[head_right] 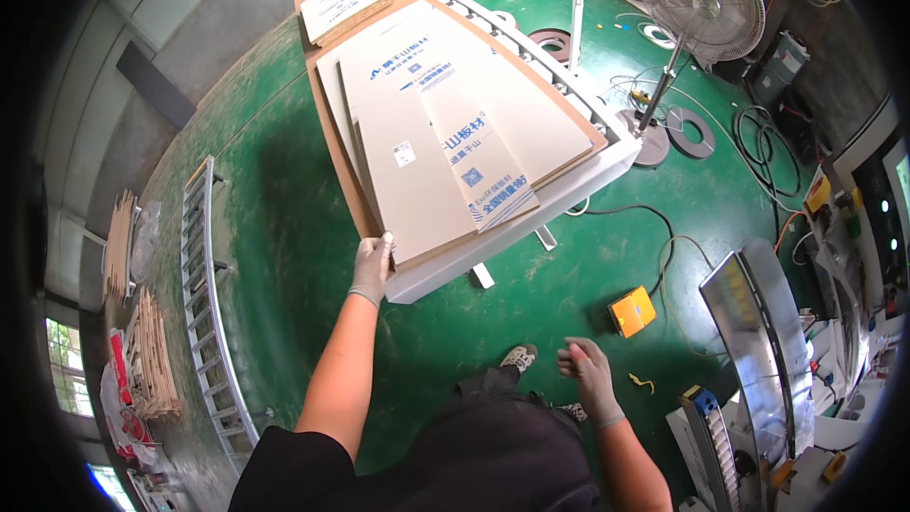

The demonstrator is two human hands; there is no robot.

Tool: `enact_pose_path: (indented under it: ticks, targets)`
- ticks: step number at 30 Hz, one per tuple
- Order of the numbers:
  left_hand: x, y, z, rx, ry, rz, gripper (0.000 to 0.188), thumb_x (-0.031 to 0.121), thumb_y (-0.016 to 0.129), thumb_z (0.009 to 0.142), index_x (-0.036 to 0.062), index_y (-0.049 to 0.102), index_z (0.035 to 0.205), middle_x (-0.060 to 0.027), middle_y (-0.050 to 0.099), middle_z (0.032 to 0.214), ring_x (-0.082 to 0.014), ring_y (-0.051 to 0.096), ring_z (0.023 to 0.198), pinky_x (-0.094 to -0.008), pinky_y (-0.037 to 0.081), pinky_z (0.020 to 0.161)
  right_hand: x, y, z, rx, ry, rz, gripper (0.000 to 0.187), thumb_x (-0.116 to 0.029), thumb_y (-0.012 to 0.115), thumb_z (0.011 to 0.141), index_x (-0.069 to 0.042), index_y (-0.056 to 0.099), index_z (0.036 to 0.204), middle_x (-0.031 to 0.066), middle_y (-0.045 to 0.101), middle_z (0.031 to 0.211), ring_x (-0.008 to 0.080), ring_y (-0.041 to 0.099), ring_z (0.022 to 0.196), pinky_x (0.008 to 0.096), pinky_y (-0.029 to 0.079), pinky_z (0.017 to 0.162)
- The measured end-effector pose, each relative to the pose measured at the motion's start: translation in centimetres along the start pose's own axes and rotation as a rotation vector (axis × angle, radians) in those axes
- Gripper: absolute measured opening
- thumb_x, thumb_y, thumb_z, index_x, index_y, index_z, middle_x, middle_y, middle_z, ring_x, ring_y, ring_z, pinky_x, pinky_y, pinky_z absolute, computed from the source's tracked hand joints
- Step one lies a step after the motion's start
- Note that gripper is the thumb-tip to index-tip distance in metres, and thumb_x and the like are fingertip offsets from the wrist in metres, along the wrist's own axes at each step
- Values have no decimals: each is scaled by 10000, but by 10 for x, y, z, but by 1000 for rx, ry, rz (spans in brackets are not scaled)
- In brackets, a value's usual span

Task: The person measures the thickness of a wooden panel using a dial caliper and then feeds several panels into an edge-banding or processing machine.

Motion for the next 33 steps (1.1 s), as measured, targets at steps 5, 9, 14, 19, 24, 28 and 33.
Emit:
enact_pose_path:
  ticks: [5,9,14,19,24,28,33]
  targets:
    - [5,16,-26,166,323,50,409,226,553,983,-86,565,1248,-189,647,1176,-285,597,1127,-388,437,1012,-53,91,78,-206,-475,-538,467,-255,630,961,13,547,1334,133,687,998,194,662,911,315,539,804]
    - [-4,20,-55,-3,255,-81,507,147,490,1007,-76,414,1456,-184,453,1477,-251,463,1334,-345,340,1137,-102,184,130,-323,-168,-306,647,-219,637,939,-52,375,1506,152,673,1026,190,652,887,317,537,782]
    - [-1,20,-77,-53,158,-292,461,100,490,1030,-59,426,1457,-100,480,1453,-187,469,1303,-298,347,1112,-84,219,132,-202,-113,-237,703,-186,645,917,-71,321,1530,168,628,1146,205,641,903,319,532,792]
    - [-23,37,-140,-312,-64,-510,359,182,501,1033,-24,538,1325,-114,604,1278,-193,559,1189,-327,440,1012,-63,166,103,-118,-212,-38,665,-202,673,919,-79,343,1483,135,586,1234,238,626,1017,367,519,909]
    - [-47,84,-199,-616,-589,-687,434,372,583,1006,85,523,1326,-100,598,1282,-219,564,1176,-417,470,977,-10,115,72,-103,-170,670,421,-204,639,959,-81,476,1328,76,628,1151,208,630,1066,405,535,921]
    - [-29,101,-200,-862,-634,-888,575,397,638,957,77,473,1405,-98,546,1402,-282,508,1297,-460,371,1134,-5,114,32,-61,16,605,367,-178,630,956,-40,542,1284,81,637,1175,234,635,1064,397,530,945]
    - [10,101,-104,-611,-544,-896,570,483,479,1005,71,488,1399,-129,537,1415,-311,498,1308,-466,370,1138,-25,25,-44,7,-181,350,417,-235,684,923,30,594,1232,85,669,1098,192,647,1008,341,517,899]
Point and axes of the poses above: each hand's wrist, its own z-axis towards the middle knuckle, its own y-axis out of the palm, x = y × z, the point moved 5 cm from there along z, towards the middle knuckle
